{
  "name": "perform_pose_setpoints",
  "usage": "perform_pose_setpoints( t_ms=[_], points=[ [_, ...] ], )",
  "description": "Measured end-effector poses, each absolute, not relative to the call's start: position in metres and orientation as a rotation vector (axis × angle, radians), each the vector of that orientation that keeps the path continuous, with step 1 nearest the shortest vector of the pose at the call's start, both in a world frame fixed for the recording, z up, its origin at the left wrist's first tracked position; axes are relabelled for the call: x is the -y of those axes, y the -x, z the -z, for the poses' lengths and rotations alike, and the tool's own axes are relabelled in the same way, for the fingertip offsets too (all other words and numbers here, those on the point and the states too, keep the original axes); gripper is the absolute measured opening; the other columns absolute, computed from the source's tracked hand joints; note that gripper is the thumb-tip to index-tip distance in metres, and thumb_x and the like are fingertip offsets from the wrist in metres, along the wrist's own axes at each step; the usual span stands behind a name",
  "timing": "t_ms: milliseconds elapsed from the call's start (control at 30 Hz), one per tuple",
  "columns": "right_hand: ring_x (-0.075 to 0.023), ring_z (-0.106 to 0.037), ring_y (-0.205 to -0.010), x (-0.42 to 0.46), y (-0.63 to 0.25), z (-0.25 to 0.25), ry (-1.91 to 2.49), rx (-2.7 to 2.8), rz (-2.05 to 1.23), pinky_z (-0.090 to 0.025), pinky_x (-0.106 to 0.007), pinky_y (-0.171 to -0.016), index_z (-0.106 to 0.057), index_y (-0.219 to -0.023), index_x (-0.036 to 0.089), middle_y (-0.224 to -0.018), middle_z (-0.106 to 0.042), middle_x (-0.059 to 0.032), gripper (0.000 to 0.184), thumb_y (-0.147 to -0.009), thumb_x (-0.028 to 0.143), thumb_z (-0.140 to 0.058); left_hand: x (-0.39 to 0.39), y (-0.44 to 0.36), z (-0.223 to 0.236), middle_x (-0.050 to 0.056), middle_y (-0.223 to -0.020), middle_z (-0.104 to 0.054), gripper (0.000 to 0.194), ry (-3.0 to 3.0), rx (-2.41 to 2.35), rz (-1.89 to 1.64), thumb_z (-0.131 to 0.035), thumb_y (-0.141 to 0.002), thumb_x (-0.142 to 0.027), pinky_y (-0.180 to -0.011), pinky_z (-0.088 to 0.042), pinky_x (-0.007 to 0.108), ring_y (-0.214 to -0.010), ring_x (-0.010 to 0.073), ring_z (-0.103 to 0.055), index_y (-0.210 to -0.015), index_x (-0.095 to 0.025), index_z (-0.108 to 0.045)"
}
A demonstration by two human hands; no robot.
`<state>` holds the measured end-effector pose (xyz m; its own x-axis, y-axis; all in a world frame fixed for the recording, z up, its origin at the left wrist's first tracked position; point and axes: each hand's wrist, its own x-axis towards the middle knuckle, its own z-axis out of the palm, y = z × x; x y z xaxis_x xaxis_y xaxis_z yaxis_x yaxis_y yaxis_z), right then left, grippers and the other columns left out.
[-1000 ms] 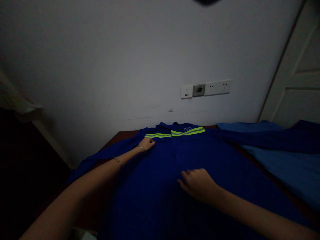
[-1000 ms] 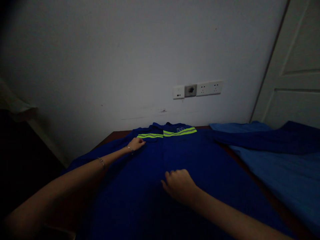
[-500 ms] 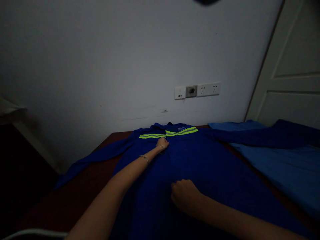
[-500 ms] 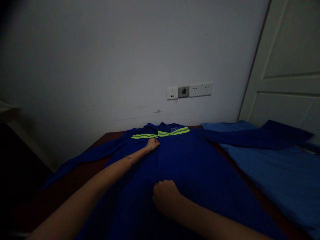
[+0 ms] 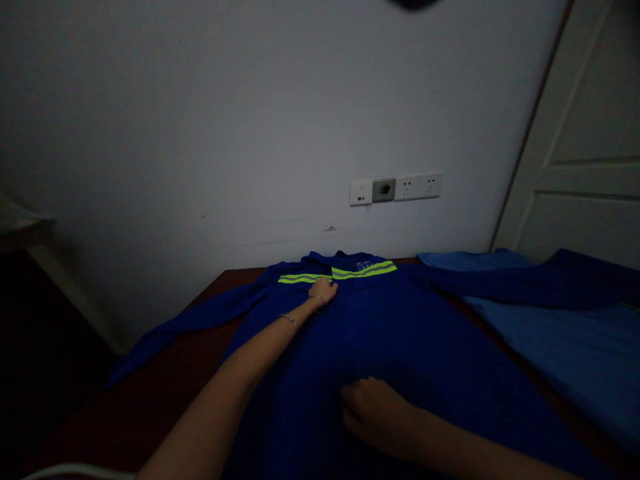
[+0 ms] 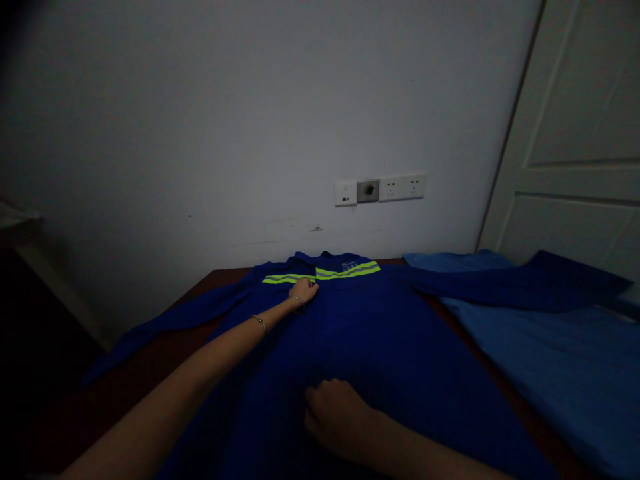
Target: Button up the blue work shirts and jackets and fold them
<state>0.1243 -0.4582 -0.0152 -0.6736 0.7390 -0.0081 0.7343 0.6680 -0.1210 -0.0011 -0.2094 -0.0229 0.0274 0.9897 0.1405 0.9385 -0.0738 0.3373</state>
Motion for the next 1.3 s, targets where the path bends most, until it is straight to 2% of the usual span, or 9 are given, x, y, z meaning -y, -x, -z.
perform_pose_setpoints(
  t_ms=[167,300,367,500,733,833,1000,1133,1300],
  points=[
    [-0.0194,-0.061,-0.071,0.420,-0.135,0.002,1.240,2.737,-0.085,-0.044,-0.028,-0.060,-0.058,-0.083,0.017,-0.082,-0.064,-0.0067,0.027,-0.084,0.034,-0.037,0.187,0.027,-0.001,0.011,-0.095,-0.064,0.033,-2.149,-2.116,-0.470,-0.035,-0.082,-0.036,-0.069,-0.044,0.027,-0.088,0.0220,-0.059,-0.089,-0.015,-0.061],
    [-0.0237,-0.053,-0.099,0.354,-0.162,0.011,1.265,2.611,0.111,-0.041,-0.037,-0.084,-0.057,-0.099,0.015,-0.107,-0.056,-0.0142,0.031,-0.085,0.033,-0.036,0.182,0.055,-0.003,0.013,-0.102,-0.060,0.031,-2.202,-2.116,-0.443,-0.034,-0.084,-0.028,-0.079,-0.042,0.029,-0.095,0.0211,-0.056,-0.100,-0.013,-0.056],
    [-0.0274,-0.039,-0.118,0.320,-0.182,0.021,1.317,2.569,0.128,-0.032,-0.042,-0.095,-0.052,-0.115,0.014,-0.126,-0.044,-0.0167,0.042,-0.086,0.038,-0.035,0.192,0.070,0.004,0.014,-0.111,-0.056,0.033,-2.291,-2.068,-0.408,-0.038,-0.083,-0.028,-0.088,-0.038,0.031,-0.105,0.0220,-0.051,-0.107,-0.012,-0.053],
    [-0.0325,-0.019,-0.129,0.273,-0.221,0.044,1.684,2.433,0.029,-0.021,-0.053,-0.099,-0.035,-0.133,0.017,-0.141,-0.025,-0.0147,0.066,-0.083,0.058,-0.022,0.229,0.104,0.029,0.015,-0.138,-0.028,0.055,-2.668,-1.757,-0.121,-0.038,-0.083,-0.045,-0.100,-0.023,0.044,-0.127,0.0303,-0.024,-0.130,-0.017,-0.035],
    [-0.0282,-0.017,-0.130,0.264,-0.242,0.069,1.773,2.410,0.076,-0.015,-0.053,-0.102,-0.026,-0.136,0.029,-0.144,-0.021,-0.0057,0.070,-0.078,0.067,-0.014,0.298,0.143,0.043,0.012,-0.146,-0.005,0.061,-2.547,-1.586,0.096,-0.018,-0.086,-0.055,-0.102,-0.014,0.052,-0.132,0.0305,-0.006,-0.139,-0.024,-0.011],
    [-0.0277,-0.019,-0.130,0.264,-0.244,0.075,1.754,2.407,0.129,-0.017,-0.052,-0.102,-0.027,-0.136,0.029,-0.143,-0.022,-0.0053,0.070,-0.078,0.067,-0.016,0.318,0.154,0.031,0.011,-0.145,-0.014,0.061,-2.532,-1.463,0.087,-0.024,-0.086,-0.053,-0.103,-0.017,0.046,-0.132,0.0279,-0.011,-0.137,-0.021,-0.019],
    [-0.0291,-0.022,-0.129,0.256,-0.252,0.087,1.708,2.430,0.187,-0.019,-0.054,-0.100,-0.033,-0.134,0.027,-0.142,-0.024,-0.0071,0.069,-0.077,0.064,-0.019,0.321,0.204,0.000,0.008,-0.123,-0.050,0.039,-2.531,-1.516,-0.175,-0.039,-0.083,-0.025,-0.099,-0.031,0.029,-0.114,0.0166,-0.045,-0.121,-0.016,-0.046],
    [-0.0327,-0.023,-0.128,0.246,-0.263,0.103,1.568,2.457,0.212,-0.019,-0.058,-0.097,-0.043,-0.127,0.029,-0.141,-0.027,-0.0064,0.067,-0.074,0.064,-0.023,0.299,0.272,-0.022,0.010,-0.115,-0.054,0.039,-2.375,-2.051,-0.183,-0.046,-0.072,-0.012,-0.097,-0.032,0.028,-0.109,0.0192,-0.047,-0.110,-0.012,-0.053],
    [-0.0360,-0.021,-0.127,0.235,-0.274,0.121,1.371,2.482,0.237,-0.012,-0.064,-0.094,-0.054,-0.116,0.034,-0.139,-0.032,-0.0043,0.056,-0.073,0.058,-0.027,0.272,0.325,-0.028,0.012,-0.111,-0.057,0.037,-2.098,-2.327,0.008,-0.052,-0.065,-0.013,-0.091,-0.038,0.029,-0.106,0.0244,-0.050,-0.102,-0.013,-0.057]
  ],
)
